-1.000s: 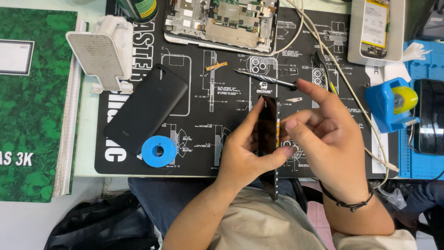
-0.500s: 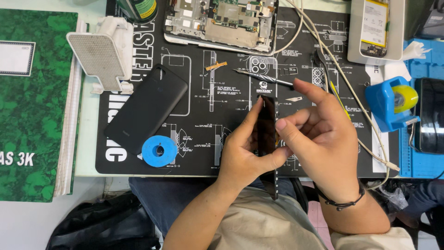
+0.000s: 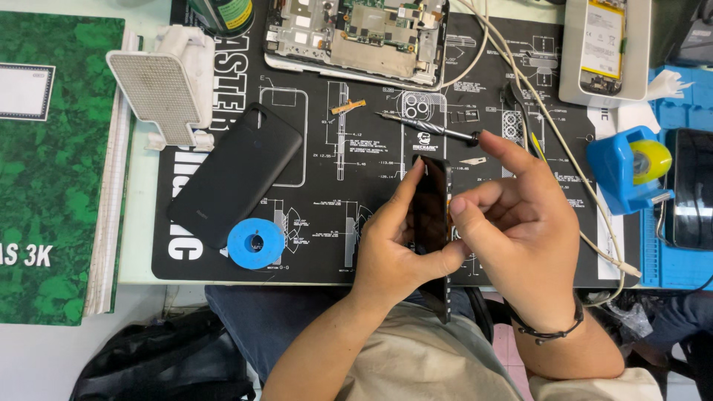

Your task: The person applies adhesive tape to the edges of a smartphone, then places a black phone case over it. They press the case into place and test the phone's screen responsiveness by swiping and tapping.

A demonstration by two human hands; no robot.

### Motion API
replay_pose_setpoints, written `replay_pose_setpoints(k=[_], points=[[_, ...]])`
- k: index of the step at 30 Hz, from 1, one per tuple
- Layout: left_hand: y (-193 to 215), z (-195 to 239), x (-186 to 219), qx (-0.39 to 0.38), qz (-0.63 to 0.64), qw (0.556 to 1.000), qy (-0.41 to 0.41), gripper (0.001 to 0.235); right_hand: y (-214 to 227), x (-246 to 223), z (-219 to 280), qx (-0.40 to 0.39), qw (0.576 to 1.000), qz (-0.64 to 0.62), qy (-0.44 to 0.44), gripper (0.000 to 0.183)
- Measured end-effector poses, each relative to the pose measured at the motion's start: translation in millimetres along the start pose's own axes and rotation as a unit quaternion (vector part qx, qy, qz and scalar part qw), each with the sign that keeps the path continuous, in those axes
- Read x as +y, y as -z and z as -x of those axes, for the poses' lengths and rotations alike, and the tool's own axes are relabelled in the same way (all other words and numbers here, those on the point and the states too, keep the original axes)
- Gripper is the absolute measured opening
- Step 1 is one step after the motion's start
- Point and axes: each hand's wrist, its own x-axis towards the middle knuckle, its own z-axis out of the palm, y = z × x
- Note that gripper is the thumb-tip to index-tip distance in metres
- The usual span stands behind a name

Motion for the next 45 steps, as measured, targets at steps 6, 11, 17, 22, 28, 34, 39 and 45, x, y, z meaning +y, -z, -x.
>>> replay_pose_setpoints(k=[6,11,17,22,28,34,39,45], points=[[-2,-1,-1,0.001,0.002,1.000,-0.023,0.097,-1,-2,-1,0.000,1.000,0.010,0.001,0.059],[-2,-2,0,0.011,-0.020,1.000,-0.013,0.096,1,3,-1,-0.006,1.000,0.006,-0.002,0.055],[-5,-7,-5,0.041,0.075,0.996,-0.008,0.097,15,16,8,-0.014,0.998,-0.043,-0.034,0.045],[-6,-10,-7,0.077,0.097,0.992,0.014,0.101,21,27,21,-0.146,0.981,0.103,0.083,0.053],[-5,-12,0,0.013,0.195,0.981,-0.021,0.101,23,45,26,-0.036,0.984,0.160,0.067,0.042],[-4,-13,4,-0.019,0.219,0.974,0.049,0.084,19,53,22,0.030,0.996,0.081,0.031,0.036],[2,-18,-2,-0.040,0.193,0.979,0.054,0.037,24,52,14,-0.036,0.991,0.084,0.102,0.026],[2,-16,-2,-0.053,0.191,0.979,0.054,0.044,23,52,8,-0.003,0.998,0.047,0.040,0.014]])
